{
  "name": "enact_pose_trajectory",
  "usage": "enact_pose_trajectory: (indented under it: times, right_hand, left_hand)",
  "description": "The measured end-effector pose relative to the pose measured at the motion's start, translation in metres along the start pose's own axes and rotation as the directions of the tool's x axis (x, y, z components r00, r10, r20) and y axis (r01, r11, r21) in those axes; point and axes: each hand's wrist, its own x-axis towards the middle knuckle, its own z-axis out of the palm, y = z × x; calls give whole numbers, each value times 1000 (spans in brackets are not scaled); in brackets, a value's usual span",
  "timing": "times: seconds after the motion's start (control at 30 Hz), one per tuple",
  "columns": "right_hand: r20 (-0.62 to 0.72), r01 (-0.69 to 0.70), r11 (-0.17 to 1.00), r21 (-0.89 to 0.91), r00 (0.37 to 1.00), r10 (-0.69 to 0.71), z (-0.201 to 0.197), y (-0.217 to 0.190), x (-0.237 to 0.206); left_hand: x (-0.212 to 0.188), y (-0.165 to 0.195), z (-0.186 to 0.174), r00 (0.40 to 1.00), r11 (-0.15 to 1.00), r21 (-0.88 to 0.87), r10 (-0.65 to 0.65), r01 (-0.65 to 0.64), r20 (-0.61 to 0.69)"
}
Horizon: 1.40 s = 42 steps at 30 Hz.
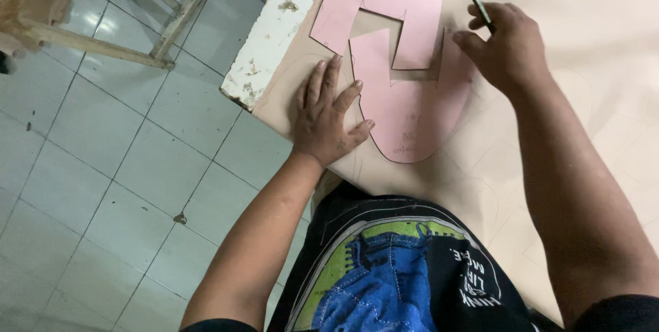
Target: The person holds pink paper shoe pattern pieces on a sheet of tan material and traces around their edges with a pencil, repositioning and flipping the templates to draw outlines of several pattern shapes onto the sheet below.
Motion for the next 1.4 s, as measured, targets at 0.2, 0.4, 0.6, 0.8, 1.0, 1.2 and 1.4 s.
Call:
enact_pose_trajectory:
  times: [0.2,0.4,0.6,0.8,1.0,1.2,1.4]
  right_hand:
    - [-79,-101,985,-141,993,90,18,-78,40]
    - [-80,-144,980,-137,988,134,15,-93,47]
    - [-80,-39,992,-118,996,30,16,-87,48]
    - [-90,28,996,-87,995,-36,14,-82,49]
    - [-113,77,992,-97,990,-88,17,-81,51]
    - [-81,76,995,-70,993,-81,12,-84,50]
    - [-37,68,998,-18,997,-68,13,-77,50]
  left_hand:
    - [3,2,-2,997,999,12,-46,45,60]
    - [3,2,-1,996,999,20,-39,37,79]
    - [3,3,-2,998,999,-1,-35,35,61]
    - [4,5,-6,990,997,9,-80,80,112]
    - [6,5,-7,987,995,69,-75,65,145]
    - [7,7,-10,984,993,98,-78,63,162]
    - [9,7,-9,976,991,108,-102,82,195]
